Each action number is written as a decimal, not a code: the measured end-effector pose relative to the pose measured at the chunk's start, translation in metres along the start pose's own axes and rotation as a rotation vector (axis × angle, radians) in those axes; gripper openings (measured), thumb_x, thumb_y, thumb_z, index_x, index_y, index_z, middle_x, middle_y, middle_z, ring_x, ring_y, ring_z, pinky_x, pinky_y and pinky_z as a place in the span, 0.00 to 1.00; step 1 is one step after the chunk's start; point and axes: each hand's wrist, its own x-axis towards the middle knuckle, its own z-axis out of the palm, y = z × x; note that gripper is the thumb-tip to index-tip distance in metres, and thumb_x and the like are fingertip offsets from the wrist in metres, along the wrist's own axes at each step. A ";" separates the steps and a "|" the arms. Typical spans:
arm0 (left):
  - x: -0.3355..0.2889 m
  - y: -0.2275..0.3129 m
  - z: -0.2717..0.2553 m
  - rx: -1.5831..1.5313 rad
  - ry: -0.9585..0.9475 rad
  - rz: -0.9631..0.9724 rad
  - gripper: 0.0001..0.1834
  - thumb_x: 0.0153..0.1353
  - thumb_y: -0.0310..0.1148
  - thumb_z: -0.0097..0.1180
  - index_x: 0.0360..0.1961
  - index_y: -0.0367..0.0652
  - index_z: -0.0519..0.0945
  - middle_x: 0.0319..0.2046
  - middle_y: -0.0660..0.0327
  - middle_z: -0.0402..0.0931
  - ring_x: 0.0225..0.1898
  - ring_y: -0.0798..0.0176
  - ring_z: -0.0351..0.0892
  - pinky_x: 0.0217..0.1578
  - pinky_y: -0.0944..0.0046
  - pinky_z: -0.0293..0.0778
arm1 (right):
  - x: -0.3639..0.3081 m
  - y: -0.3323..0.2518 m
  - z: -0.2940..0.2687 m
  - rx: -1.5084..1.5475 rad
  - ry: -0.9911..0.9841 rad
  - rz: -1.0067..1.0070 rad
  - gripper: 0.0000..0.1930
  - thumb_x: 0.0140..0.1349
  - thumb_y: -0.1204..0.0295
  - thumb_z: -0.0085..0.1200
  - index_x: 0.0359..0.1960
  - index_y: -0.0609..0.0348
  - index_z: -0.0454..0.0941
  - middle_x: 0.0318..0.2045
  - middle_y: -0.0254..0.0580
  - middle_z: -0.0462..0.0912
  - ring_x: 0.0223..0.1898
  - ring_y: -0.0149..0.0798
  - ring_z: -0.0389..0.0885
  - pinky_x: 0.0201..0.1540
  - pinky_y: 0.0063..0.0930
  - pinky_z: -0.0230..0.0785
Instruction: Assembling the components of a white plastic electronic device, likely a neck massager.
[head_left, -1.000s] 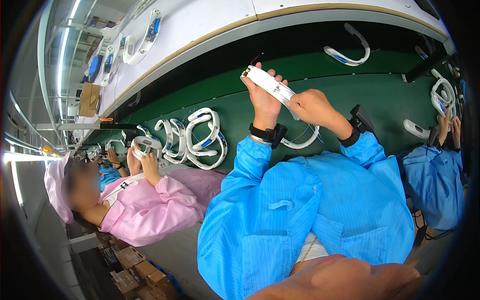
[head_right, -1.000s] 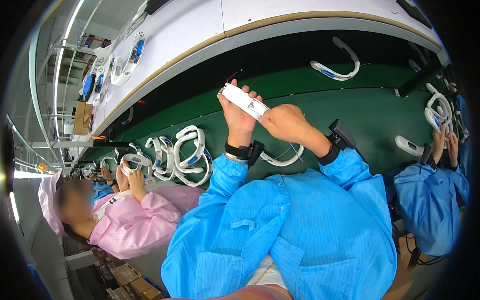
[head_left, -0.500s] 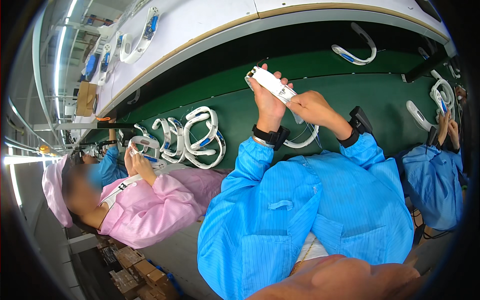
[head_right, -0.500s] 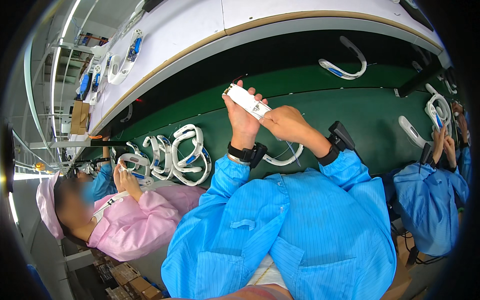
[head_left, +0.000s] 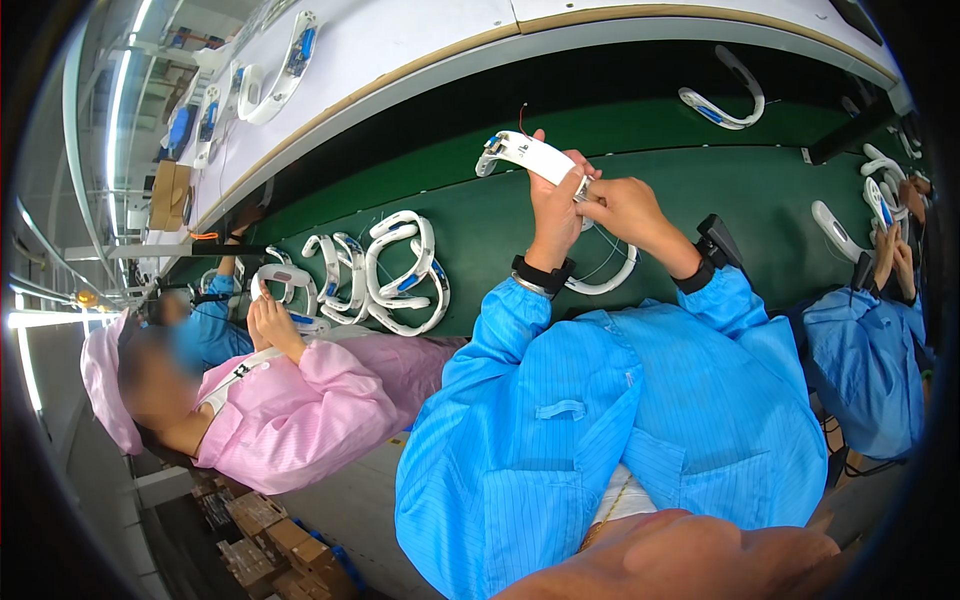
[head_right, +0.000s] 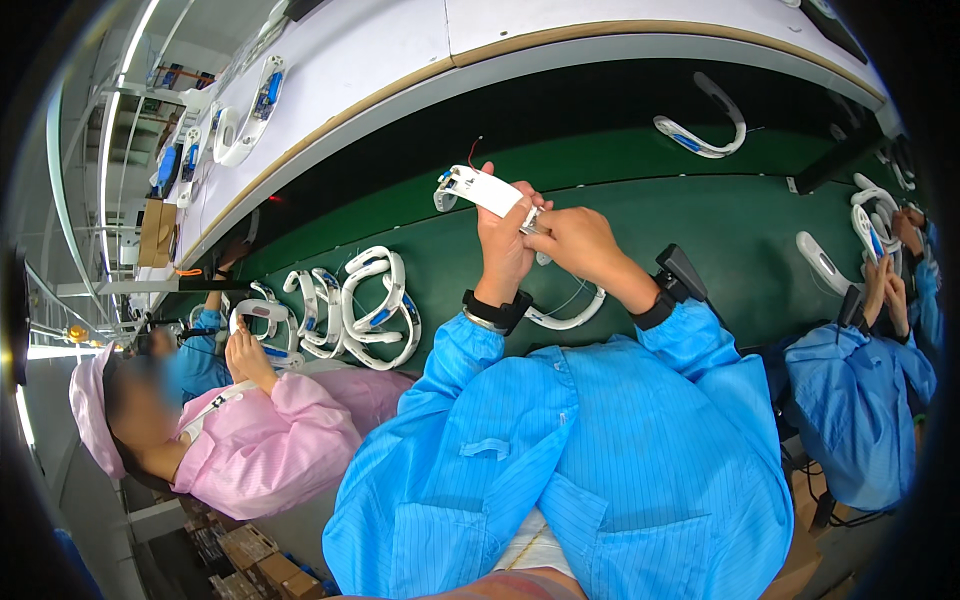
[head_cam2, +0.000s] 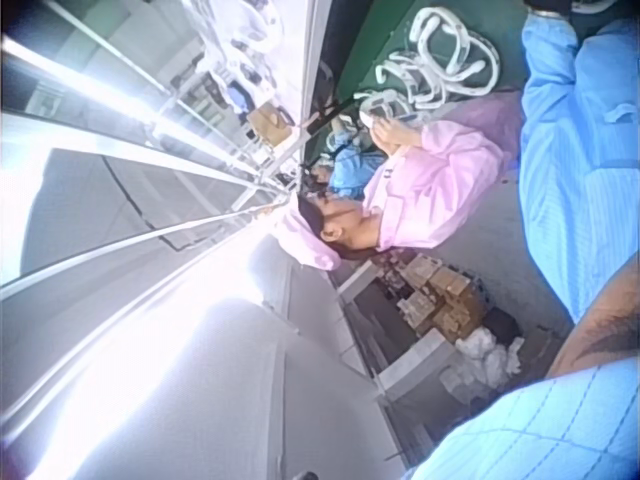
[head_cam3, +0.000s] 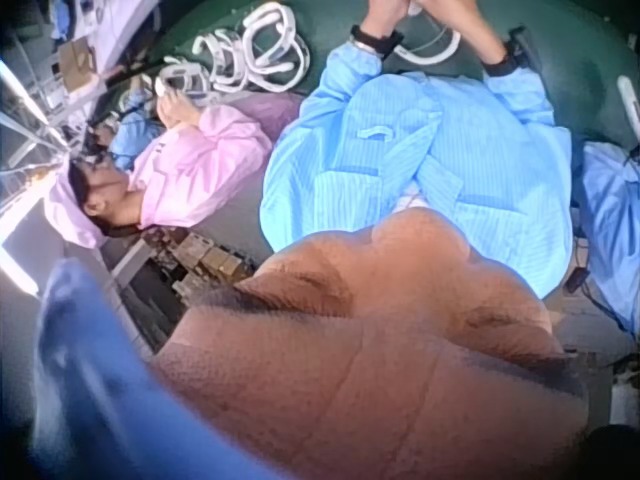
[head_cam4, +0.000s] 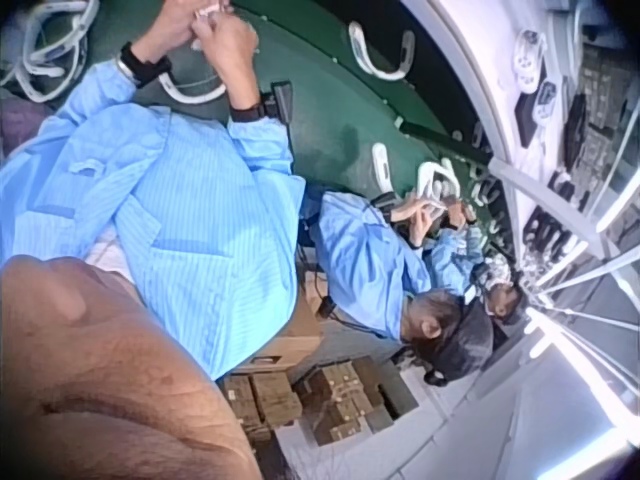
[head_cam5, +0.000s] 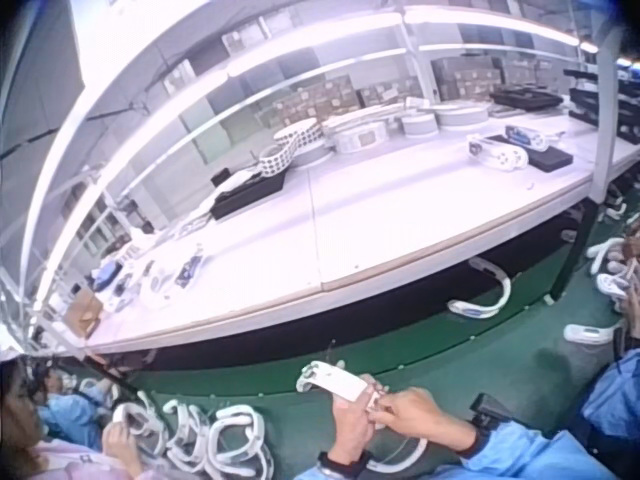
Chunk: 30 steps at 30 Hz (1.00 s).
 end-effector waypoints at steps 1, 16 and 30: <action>-0.001 0.001 -0.001 -0.009 -0.023 0.023 0.36 0.60 0.20 0.48 0.66 0.53 0.48 0.39 0.56 0.71 0.38 0.61 0.75 0.44 0.52 0.76 | -0.006 0.002 0.001 0.000 -0.002 -0.002 0.13 0.57 0.60 0.55 0.24 0.55 0.79 0.16 0.40 0.77 0.20 0.44 0.76 0.25 0.39 0.65; -0.012 -0.003 -0.004 -0.041 0.004 -0.051 0.43 0.54 0.14 0.47 0.67 0.50 0.44 0.40 0.55 0.70 0.40 0.61 0.75 0.48 0.54 0.76 | -0.045 0.028 0.027 0.452 0.041 0.149 0.12 0.62 0.67 0.51 0.23 0.60 0.78 0.15 0.33 0.78 0.17 0.26 0.73 0.20 0.25 0.61; -0.022 -0.009 -0.010 0.096 -0.015 0.002 0.41 0.55 0.17 0.48 0.67 0.43 0.43 0.37 0.57 0.71 0.37 0.64 0.75 0.38 0.65 0.75 | -0.041 0.025 0.041 0.174 0.173 0.006 0.06 0.53 0.68 0.58 0.24 0.57 0.79 0.16 0.43 0.77 0.20 0.46 0.77 0.23 0.37 0.66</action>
